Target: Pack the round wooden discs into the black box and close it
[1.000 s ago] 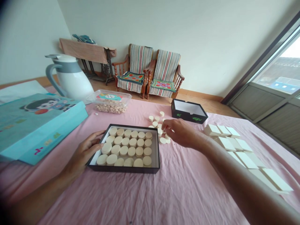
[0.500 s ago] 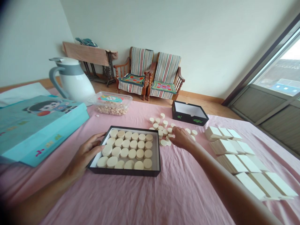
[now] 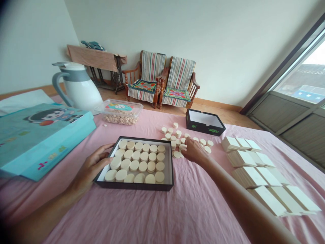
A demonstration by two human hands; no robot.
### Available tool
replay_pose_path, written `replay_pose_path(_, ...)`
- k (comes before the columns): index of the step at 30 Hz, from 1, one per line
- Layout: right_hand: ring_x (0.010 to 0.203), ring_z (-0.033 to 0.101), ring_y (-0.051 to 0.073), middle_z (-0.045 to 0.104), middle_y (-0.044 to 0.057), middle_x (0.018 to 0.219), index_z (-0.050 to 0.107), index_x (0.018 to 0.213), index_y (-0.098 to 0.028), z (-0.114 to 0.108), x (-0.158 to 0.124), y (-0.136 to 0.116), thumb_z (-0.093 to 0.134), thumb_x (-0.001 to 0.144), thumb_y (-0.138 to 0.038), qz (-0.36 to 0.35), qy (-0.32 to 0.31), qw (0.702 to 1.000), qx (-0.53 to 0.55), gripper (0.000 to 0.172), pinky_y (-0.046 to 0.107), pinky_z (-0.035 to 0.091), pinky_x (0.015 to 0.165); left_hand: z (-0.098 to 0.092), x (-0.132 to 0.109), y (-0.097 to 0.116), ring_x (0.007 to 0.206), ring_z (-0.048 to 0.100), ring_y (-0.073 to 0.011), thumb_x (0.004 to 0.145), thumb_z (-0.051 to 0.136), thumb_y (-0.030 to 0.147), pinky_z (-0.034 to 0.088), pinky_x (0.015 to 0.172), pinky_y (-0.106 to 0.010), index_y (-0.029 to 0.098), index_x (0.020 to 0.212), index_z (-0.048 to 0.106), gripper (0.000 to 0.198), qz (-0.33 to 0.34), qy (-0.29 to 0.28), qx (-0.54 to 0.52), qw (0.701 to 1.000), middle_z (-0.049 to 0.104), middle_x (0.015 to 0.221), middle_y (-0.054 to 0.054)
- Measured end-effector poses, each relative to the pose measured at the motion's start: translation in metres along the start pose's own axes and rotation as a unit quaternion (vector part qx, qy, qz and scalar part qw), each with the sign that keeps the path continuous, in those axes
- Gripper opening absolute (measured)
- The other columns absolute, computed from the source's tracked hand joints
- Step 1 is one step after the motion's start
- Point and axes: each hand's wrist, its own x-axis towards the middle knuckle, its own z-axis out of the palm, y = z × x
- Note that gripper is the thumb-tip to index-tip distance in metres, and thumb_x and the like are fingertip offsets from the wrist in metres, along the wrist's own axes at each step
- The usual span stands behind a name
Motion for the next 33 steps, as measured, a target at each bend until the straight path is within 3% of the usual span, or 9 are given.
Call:
replay_pose_path(5,0.080,0.056,0.021,0.062,0.012,0.086,0.053,0.089,-0.015,0.002,-0.003,-0.007,0.049,0.081,-0.036,-0.042,0.053,0.998,-0.007,0.022,0.027,0.031,0.061,0.001,0.000,0.001,0.053,0.057,-0.0144,0.069,0.060,0.034,0.037,0.044,-0.021,0.015,0.125,0.051,0.059,-0.001,0.006,0.003,1.000,0.062,0.067,0.001)
replay_pose_path(8,0.080,0.056,0.021,0.062,0.012,0.085,0.053,0.089,-0.015,0.006,-0.004,-0.011,0.046,0.084,-0.036,-0.057,0.049,0.997,-0.014,0.023,0.027,0.029,0.061,0.001,0.000,0.003,0.052,0.056,-0.0145,0.067,0.061,0.033,0.038,0.044,-0.021,0.015,0.123,0.052,0.059,-0.001,0.009,0.003,1.000,0.060,0.064,0.003)
replay_pose_path(15,0.071,0.055,0.020,0.063,0.011,0.081,0.053,0.085,-0.015,0.005,-0.007,-0.017,0.043,0.085,-0.036,-0.022,0.050,0.998,-0.043,0.023,0.027,0.024,0.054,0.000,0.000,0.002,0.054,0.057,-0.0150,0.070,0.060,0.034,0.037,0.045,-0.021,0.016,0.125,0.050,0.059,-0.004,0.002,0.004,1.000,0.058,0.064,0.003)
replay_pose_path(20,0.071,0.056,0.021,0.063,0.009,0.078,0.053,0.090,-0.016,-0.002,-0.006,-0.008,0.050,0.081,-0.043,-0.025,0.016,0.999,-0.026,0.029,0.027,0.026,0.054,0.000,0.000,0.002,0.054,0.057,-0.0150,0.070,0.060,0.034,0.037,0.045,-0.021,0.016,0.125,0.050,0.059,-0.005,0.000,0.002,1.000,0.059,0.064,0.003)
replay_pose_path(26,0.073,0.056,0.016,0.062,0.006,0.088,0.057,0.090,-0.017,-0.005,0.001,0.010,0.054,0.073,-0.019,-0.082,0.028,0.995,0.051,0.017,0.025,0.036,0.063,0.000,0.000,0.001,0.055,0.057,-0.0151,0.070,0.060,0.034,0.038,0.045,-0.021,0.016,0.126,0.049,0.059,-0.008,0.001,-0.001,1.000,0.061,0.067,0.002)
replay_pose_path(33,0.077,0.057,0.016,0.060,0.007,0.097,0.062,0.097,-0.019,0.002,-0.001,0.007,0.050,0.080,-0.023,-0.123,0.003,0.991,0.056,0.021,0.026,0.038,0.069,0.000,0.000,0.001,0.056,0.058,-0.0155,0.070,0.060,0.034,0.038,0.046,-0.021,0.016,0.125,0.050,0.059,-0.004,0.000,0.001,1.000,0.060,0.066,0.002)
